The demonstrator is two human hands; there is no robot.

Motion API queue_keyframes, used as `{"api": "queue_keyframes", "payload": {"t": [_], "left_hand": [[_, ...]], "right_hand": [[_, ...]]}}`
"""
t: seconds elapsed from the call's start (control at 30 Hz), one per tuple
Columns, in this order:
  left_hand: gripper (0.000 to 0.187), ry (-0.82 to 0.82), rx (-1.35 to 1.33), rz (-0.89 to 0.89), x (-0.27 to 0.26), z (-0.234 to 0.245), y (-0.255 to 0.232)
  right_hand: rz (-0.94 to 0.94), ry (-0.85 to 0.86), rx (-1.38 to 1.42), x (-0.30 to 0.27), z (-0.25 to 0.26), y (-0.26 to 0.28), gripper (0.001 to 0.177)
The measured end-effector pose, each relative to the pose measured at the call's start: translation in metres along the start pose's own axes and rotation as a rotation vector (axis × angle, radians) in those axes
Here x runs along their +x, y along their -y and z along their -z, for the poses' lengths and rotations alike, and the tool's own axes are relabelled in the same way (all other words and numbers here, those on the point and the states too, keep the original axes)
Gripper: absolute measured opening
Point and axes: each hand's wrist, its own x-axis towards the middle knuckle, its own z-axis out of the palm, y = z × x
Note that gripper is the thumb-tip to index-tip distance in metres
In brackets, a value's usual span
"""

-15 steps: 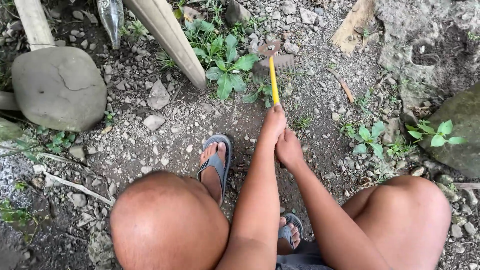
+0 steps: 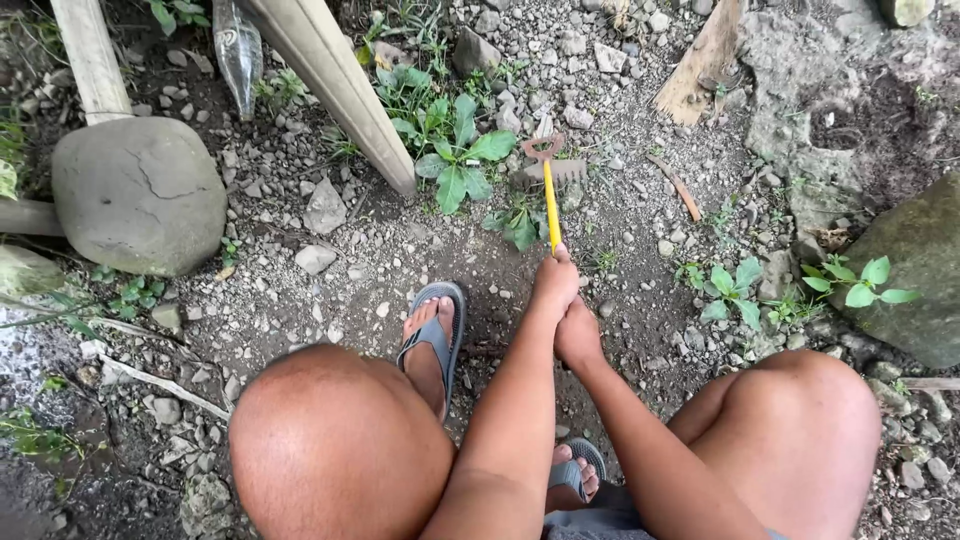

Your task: The recorder uses a small handheld rake to clear weeds and debris from a rocky outdoor area.

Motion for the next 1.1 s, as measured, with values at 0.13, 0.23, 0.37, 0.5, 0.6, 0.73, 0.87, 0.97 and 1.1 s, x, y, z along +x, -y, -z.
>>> {"api": "queue_keyframes", "payload": {"t": [0.13, 0.23, 0.37, 0.5, 0.6, 0.73, 0.87, 0.97, 1.1], "left_hand": [[0.064, 0.033, -0.001, 0.053, -0.034, 0.010, -0.027], [0.063, 0.058, 0.057, 0.087, -0.051, 0.014, -0.040], [0.060, 0.055, 0.172, -0.001, -0.046, 0.012, -0.043], [0.060, 0.050, 0.234, -0.107, -0.035, 0.008, -0.055], [0.056, 0.019, 0.141, -0.096, -0.055, 0.028, -0.083], [0.054, -0.037, 0.025, -0.098, -0.024, 0.028, -0.048], [0.060, -0.024, -0.254, -0.106, 0.018, -0.001, 0.018], [0.060, -0.048, -0.189, -0.101, 0.013, -0.007, 0.017], [0.060, -0.001, -0.083, -0.013, -0.003, -0.007, 0.001]], "right_hand": [[-0.113, 0.042, 0.046, -0.016, 0.015, 0.012, 0.045], [-0.111, 0.048, 0.033, -0.023, 0.023, 0.016, 0.045], [-0.162, 0.037, 0.127, -0.031, 0.028, 0.024, 0.043], [-0.024, -0.040, 0.160, -0.021, 0.033, 0.026, 0.043], [0.070, -0.063, 0.137, -0.006, 0.033, 0.028, 0.045], [0.119, -0.054, 0.120, 0.008, 0.019, 0.024, 0.044], [0.019, 0.013, -0.140, 0.015, 0.003, 0.007, 0.040], [-0.012, 0.023, -0.130, 0.016, -0.002, -0.008, 0.042], [-0.066, 0.019, -0.077, 0.005, 0.013, 0.005, 0.051]]}}
